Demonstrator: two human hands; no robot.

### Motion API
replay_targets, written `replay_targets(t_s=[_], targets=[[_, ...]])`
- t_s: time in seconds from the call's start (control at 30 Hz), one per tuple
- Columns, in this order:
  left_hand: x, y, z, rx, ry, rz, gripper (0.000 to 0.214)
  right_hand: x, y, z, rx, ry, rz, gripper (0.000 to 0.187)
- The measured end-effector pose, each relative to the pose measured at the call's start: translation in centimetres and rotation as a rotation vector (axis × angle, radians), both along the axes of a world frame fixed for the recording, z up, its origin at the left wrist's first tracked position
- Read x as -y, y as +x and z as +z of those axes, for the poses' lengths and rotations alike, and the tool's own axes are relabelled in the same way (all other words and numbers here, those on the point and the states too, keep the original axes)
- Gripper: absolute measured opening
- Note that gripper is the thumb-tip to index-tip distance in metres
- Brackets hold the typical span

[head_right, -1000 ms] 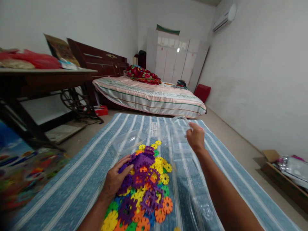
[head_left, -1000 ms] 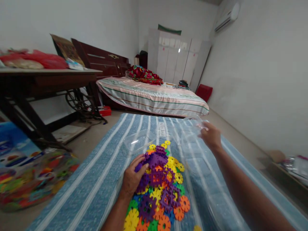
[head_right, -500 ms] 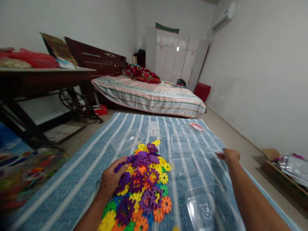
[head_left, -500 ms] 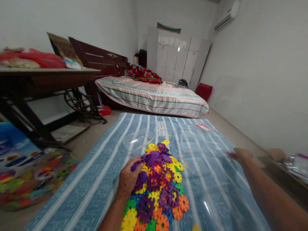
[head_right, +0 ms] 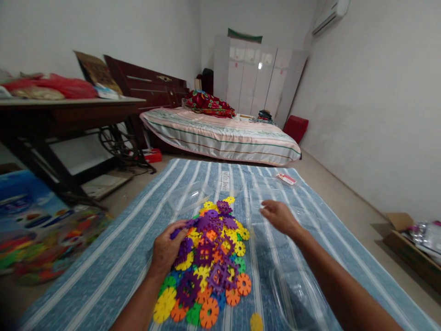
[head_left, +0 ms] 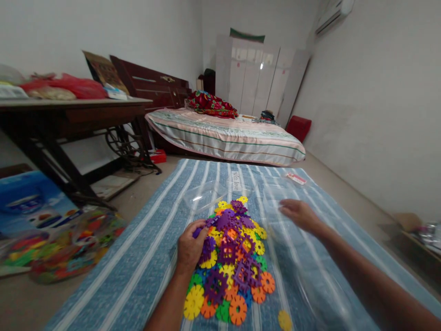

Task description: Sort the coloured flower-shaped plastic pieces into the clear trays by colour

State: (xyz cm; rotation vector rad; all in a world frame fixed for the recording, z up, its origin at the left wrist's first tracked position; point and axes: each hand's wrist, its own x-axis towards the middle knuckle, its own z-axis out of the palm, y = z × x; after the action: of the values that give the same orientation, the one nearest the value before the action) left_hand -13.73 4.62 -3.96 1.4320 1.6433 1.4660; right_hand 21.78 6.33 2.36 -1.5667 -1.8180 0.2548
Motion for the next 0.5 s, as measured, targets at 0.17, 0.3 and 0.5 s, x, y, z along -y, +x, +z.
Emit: replay_targets(t_s=[0.17,0.3,0.5], targets=[[0.6,0.0,0.0,-0.03,0.017,-0.006,0.022,-0.4,-10.8,-2.1,0.122,-0.324,0.144,0.048],[0.9,0.5,0.0,-0.063,-0.009,-0.022,0.034,-1.3,-13.9,-2.3,0.185,-0.445,0.065,0.06],[1.0,1.1,0.4,-0.022,-0.035,-0.081,0.047,-0.5,-16.5,-2.6,0.097,-0.407,0.105,0.052]])
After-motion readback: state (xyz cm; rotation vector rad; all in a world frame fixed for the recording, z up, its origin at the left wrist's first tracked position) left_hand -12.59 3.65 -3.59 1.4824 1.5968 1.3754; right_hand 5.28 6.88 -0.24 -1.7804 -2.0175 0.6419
